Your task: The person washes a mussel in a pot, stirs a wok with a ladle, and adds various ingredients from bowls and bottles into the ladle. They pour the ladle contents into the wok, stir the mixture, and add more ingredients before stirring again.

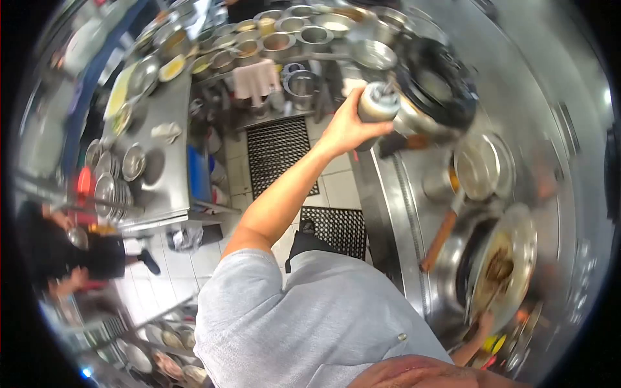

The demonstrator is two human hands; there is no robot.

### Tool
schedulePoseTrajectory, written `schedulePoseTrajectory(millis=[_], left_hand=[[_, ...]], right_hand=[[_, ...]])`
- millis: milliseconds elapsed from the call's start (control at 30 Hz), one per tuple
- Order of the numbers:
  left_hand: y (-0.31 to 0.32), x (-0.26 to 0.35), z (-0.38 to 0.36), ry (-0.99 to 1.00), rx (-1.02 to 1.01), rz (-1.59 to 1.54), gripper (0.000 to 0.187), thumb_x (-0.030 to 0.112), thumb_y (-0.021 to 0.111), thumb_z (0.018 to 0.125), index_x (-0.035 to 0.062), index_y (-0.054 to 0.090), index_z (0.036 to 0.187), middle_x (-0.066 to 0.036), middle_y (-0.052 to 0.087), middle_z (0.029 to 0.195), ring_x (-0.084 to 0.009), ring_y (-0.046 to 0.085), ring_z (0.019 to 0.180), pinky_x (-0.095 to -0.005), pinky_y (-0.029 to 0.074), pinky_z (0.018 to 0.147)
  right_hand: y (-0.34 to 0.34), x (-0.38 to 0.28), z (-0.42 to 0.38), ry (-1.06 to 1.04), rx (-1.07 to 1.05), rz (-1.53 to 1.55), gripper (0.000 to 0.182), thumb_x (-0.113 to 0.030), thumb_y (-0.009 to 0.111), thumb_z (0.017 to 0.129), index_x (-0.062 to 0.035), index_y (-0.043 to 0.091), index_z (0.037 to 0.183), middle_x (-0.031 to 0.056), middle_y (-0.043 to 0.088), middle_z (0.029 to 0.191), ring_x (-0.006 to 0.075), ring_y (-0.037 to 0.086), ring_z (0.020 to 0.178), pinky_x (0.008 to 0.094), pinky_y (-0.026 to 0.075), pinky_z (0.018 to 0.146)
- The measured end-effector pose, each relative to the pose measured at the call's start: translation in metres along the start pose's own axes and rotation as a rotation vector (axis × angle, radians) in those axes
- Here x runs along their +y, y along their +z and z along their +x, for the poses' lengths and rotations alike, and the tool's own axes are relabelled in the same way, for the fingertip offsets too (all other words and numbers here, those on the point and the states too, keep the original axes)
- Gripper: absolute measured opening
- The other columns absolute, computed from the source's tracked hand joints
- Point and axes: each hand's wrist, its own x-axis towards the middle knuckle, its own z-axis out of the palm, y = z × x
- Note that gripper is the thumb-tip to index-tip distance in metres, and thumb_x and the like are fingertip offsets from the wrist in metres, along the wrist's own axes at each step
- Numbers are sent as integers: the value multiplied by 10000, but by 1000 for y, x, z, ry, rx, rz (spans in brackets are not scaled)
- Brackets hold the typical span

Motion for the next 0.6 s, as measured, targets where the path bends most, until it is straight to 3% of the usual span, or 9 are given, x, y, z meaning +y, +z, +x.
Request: schedulePoseTrajectory(millis=[33, 133, 300, 333, 400, 433, 500, 567, 600], left_hand=[[-30, -18, -9, -10, 69, 32, 807, 238, 891, 680, 6, 455, 1319, -115, 610, 1203, -186, 561, 1148, -340, 424, 1022], [-108, -48, -31, -157, 233, 114, 811, 230, 886, 687, 12, 441, 1328, -116, 611, 1208, -185, 561, 1155, -343, 432, 1015], [-186, -92, -46, -257, 507, 102, 848, 275, 892, 657, 14, 444, 1328, -159, 584, 1230, -253, 570, 1156, -375, 442, 1008], [-199, -107, -43, -257, 516, 119, 848, 275, 892, 657, 14, 444, 1328, -159, 584, 1230, -253, 570, 1156, -375, 442, 1008], [-224, -133, -32, -198, 627, 282, 792, 235, 887, 694, 17, 447, 1316, -115, 611, 1184, -197, 579, 1116, -337, 461, 968], [-231, -130, -27, -177, 692, 347, 757, 215, 883, 698, 14, 464, 1295, -104, 613, 1167, -196, 588, 1095, -333, 469, 957], [-256, -148, -9, -152, 699, 234, 706, 188, 875, 705, 10, 490, 1270, -96, 614, 1164, -195, 591, 1089, -333, 464, 963], [-281, -142, 11, -155, 736, 248, 716, 194, 877, 693, 11, 499, 1274, -97, 612, 1194, -187, 590, 1097, -332, 468, 958], [-294, -139, 20, -168, 781, 374, 738, 221, 885, 677, 12, 511, 1277, -107, 622, 1204, -189, 594, 1103, -330, 469, 957]], right_hand=[[-18, -55, -29, 59, 10, -81, 388, -225, 474, 929, 6, 591, 1218, 300, 618, 1166, 378, 606, 1121, 484, 463, 918], [-52, -92, 6, 22, 151, -186, 405, -233, 484, 938, 9, 570, 1252, 301, 607, 1190, 384, 598, 1134, 478, 458, 936], [-118, -221, 123, -468, 432, -83, 441, -248, 502, 955, 14, 535, 1309, 303, 589, 1229, 395, 584, 1157, 468, 448, 968], [-138, -291, 126, -500, 461, -233, 488, -290, 532, 970, 2, 502, 1360, 283, 595, 1246, 404, 578, 1169, 460, 451, 968], [-148, -455, 88, -966, 663, -8, 467, -257, 540, 984, -16, 495, 1381, 177, 650, 1120, 249, 620, 933, 353, 480, 856], [-168, -543, 38, -709, 292, -17, 429, -220, 521, 992, -7, 511, 1365, 102, 636, 976, 173, 556, 780, 306, 467, 743], [-152, -660, 17, -1096, 246, 164, 372, -142, 538, 968, -22, 547, 1320, 74, 572, 839, 143, 512, 749, 283, 443, 718], [-142, -777, -35, -1088, -42, 217, 372, -116, 538, 959, -33, 546, 1322, 33, 560, 805, 100, 502, 730, 261, 433, 688], [-128, -824, -41, -1132, -77, 214, 372, -116, 538, 959, -33, 546, 1322, 33, 560, 805, 100, 502, 730, 261, 433, 688]])
